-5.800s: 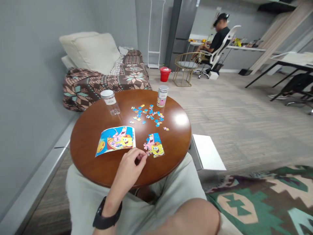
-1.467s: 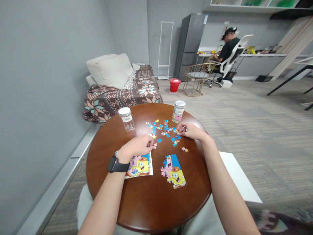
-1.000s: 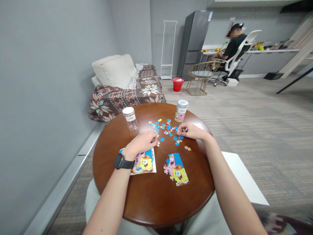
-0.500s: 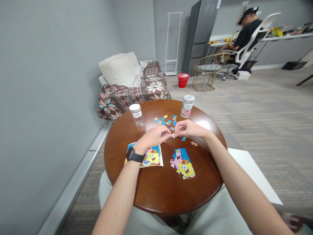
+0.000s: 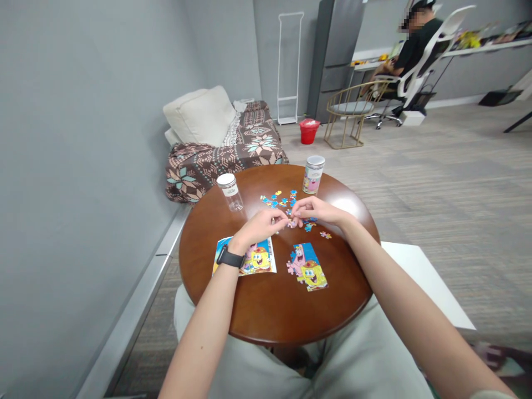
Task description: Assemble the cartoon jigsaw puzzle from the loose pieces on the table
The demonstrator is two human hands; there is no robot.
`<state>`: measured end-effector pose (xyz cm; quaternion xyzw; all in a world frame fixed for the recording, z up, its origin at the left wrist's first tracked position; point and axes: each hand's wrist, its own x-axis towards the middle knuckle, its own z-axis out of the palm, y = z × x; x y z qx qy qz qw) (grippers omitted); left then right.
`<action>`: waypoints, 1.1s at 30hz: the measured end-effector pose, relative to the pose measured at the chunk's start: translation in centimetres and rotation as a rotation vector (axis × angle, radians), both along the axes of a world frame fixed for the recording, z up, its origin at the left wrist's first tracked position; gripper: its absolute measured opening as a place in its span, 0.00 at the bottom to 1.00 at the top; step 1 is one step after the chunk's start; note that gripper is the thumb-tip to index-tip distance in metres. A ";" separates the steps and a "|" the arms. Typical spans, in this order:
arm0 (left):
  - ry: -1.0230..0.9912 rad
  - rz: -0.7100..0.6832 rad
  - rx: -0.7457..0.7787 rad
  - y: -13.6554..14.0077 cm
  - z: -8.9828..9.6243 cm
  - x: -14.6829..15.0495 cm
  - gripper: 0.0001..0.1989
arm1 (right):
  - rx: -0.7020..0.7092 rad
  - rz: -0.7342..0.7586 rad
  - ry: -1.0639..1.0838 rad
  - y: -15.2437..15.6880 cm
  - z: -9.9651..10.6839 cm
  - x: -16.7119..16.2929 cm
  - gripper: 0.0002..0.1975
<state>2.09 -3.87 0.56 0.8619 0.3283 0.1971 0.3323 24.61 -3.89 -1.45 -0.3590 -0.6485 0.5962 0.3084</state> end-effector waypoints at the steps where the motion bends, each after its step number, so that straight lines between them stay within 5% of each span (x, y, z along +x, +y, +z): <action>1: 0.020 0.008 0.003 -0.2 0.4 0.1 0.12 | -0.002 -0.001 -0.006 0.0 -0.1 0.0 0.19; 9: 0.141 0.095 -0.025 -7.5 3.3 -0.7 0.14 | 0.035 0.047 -0.053 0.2 -0.5 -0.2 0.16; 13: 0.145 0.207 -0.144 -12.2 1.3 -0.9 0.14 | 0.050 0.069 -0.065 0.2 -0.5 -0.1 0.15; 18: 0.090 0.305 -0.204 -14.4 -1.4 -0.1 0.13 | 0.045 0.087 -0.088 0.3 -0.7 0.1 0.13; 25: 0.096 0.432 -0.087 -15.2 -3.0 0.6 0.10 | 0.050 0.107 -0.107 0.5 -0.8 0.3 0.13; 33: 0.011 0.354 0.106 -17.1 -4.8 -0.6 0.05 | 0.062 0.127 -0.156 0.4 -0.7 0.3 0.16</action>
